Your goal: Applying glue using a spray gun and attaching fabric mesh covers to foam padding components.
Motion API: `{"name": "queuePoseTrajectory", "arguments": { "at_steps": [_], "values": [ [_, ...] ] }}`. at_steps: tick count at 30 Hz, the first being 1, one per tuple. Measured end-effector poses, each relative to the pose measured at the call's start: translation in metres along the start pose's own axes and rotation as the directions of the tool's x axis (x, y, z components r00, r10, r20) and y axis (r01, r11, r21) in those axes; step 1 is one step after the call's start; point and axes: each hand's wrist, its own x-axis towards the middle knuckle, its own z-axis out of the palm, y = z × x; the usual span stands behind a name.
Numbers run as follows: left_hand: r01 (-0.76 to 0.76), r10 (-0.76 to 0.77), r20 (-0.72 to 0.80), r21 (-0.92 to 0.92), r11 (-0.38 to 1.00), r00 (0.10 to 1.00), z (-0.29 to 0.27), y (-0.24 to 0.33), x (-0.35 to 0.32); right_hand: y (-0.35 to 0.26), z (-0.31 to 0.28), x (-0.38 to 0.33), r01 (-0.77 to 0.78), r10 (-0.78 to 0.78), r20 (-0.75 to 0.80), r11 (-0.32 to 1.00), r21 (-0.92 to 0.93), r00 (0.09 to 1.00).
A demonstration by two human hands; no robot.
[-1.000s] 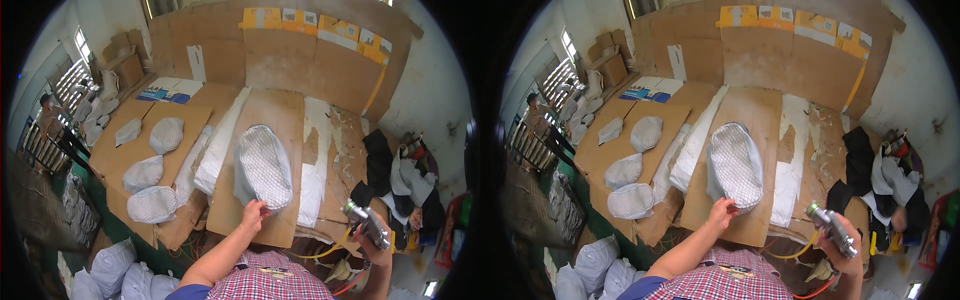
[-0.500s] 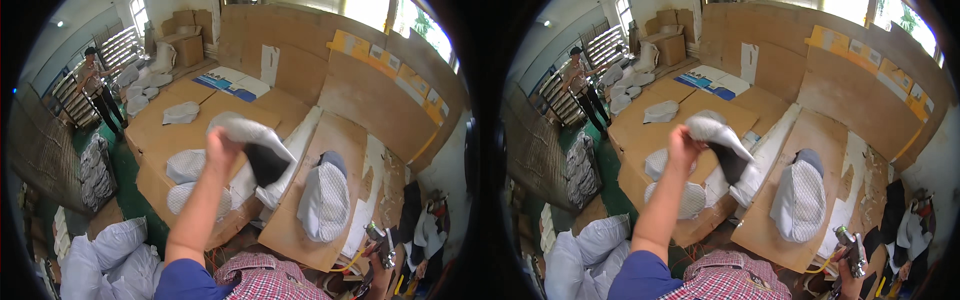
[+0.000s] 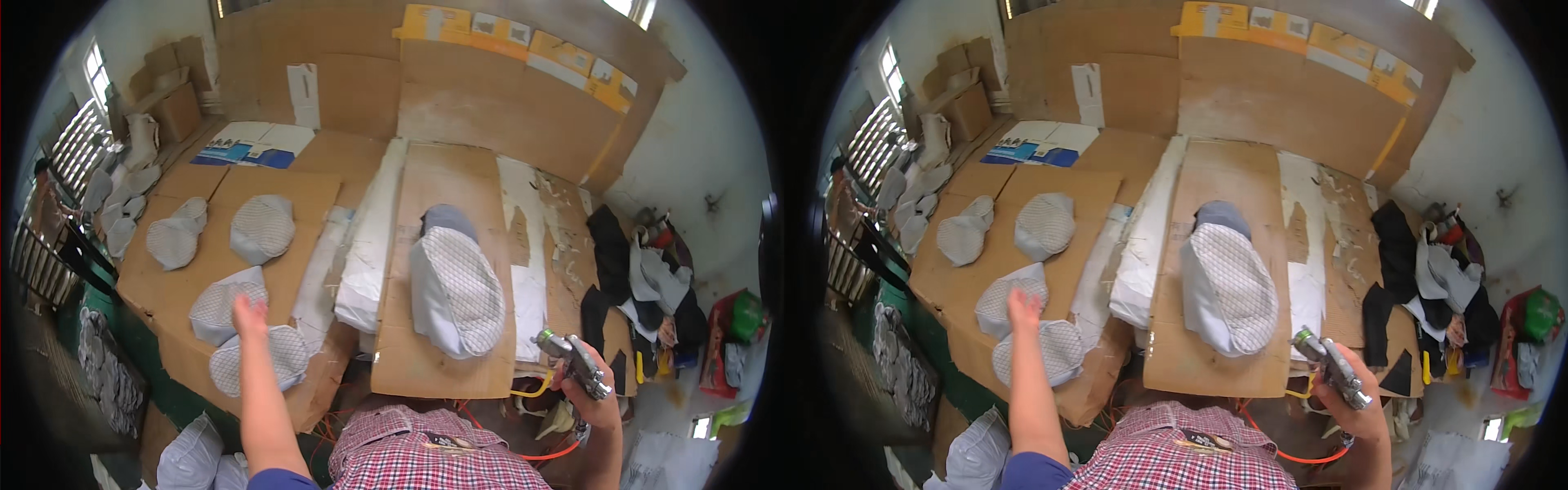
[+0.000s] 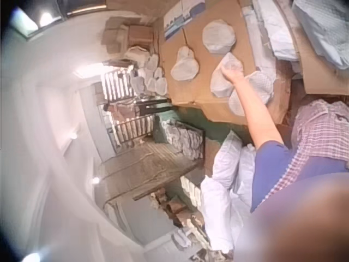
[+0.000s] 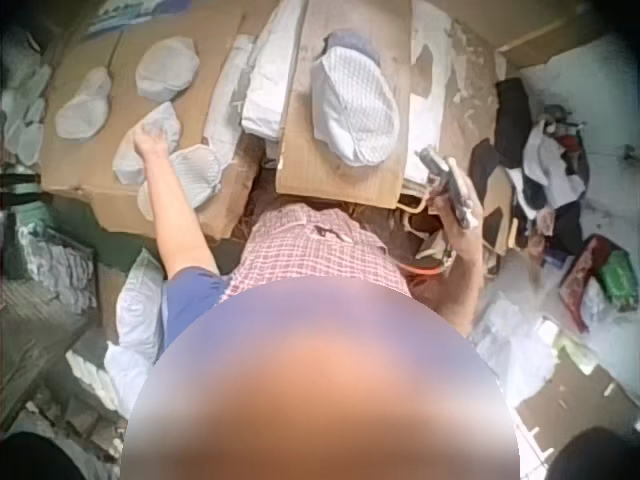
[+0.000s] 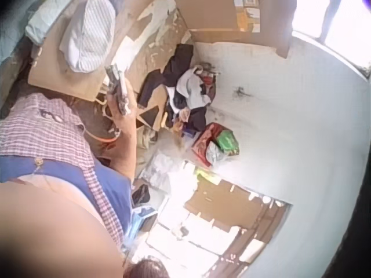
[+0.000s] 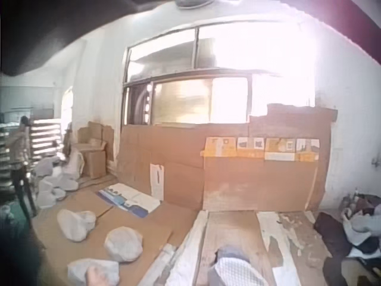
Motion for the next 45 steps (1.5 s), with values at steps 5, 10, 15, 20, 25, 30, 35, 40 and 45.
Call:
{"name": "queuePoseTrajectory", "arguments": {
  "at_steps": [5,10,15,20,25,30,35,40,45],
  "values": [
    [0.136,-0.272,0.257,0.446,0.885,0.927,0.018,-0.140,-0.122,0.003,-0.039,-0.009,0.006,-0.006,-0.132,1.000,-0.004,0.991],
    [-0.514,0.116,0.602,0.548,0.660,0.790,0.128,-0.186,-0.105,0.023,-0.080,-0.022,-0.005,0.006,-0.015,0.996,0.087,1.000],
    [-0.804,0.019,0.804,0.594,0.007,0.594,0.276,-0.195,-0.113,0.090,-0.105,0.002,0.020,-0.035,-0.047,0.959,-0.283,0.998],
    [-0.711,-0.201,0.688,0.627,-0.319,0.697,0.303,-0.231,-0.123,0.208,-0.134,0.065,-0.034,-0.095,-0.161,0.755,-0.655,0.982],
    [-0.715,-0.471,0.735,0.646,0.269,0.487,0.294,-0.203,-0.186,0.255,-0.111,0.125,0.065,-0.091,-0.027,0.859,-0.509,0.995],
    [-0.997,-0.138,0.988,0.071,-0.018,0.073,0.303,-0.222,-0.220,0.318,-0.006,0.125,-0.055,0.058,0.009,0.983,-0.175,0.998],
    [-0.933,-0.030,0.991,0.109,-0.342,0.127,0.282,-0.239,-0.181,0.295,0.049,0.117,-0.171,0.162,-0.055,0.941,-0.293,0.985],
    [-0.891,0.373,0.829,0.455,-0.018,0.416,0.255,-0.234,-0.200,0.310,0.032,0.113,-0.073,0.063,-0.144,0.995,-0.066,0.988],
    [-0.618,0.044,0.616,0.784,0.052,0.786,0.142,-0.252,-0.225,0.296,0.032,0.117,-0.111,0.114,-0.152,0.993,0.028,0.982]
  ]
}}
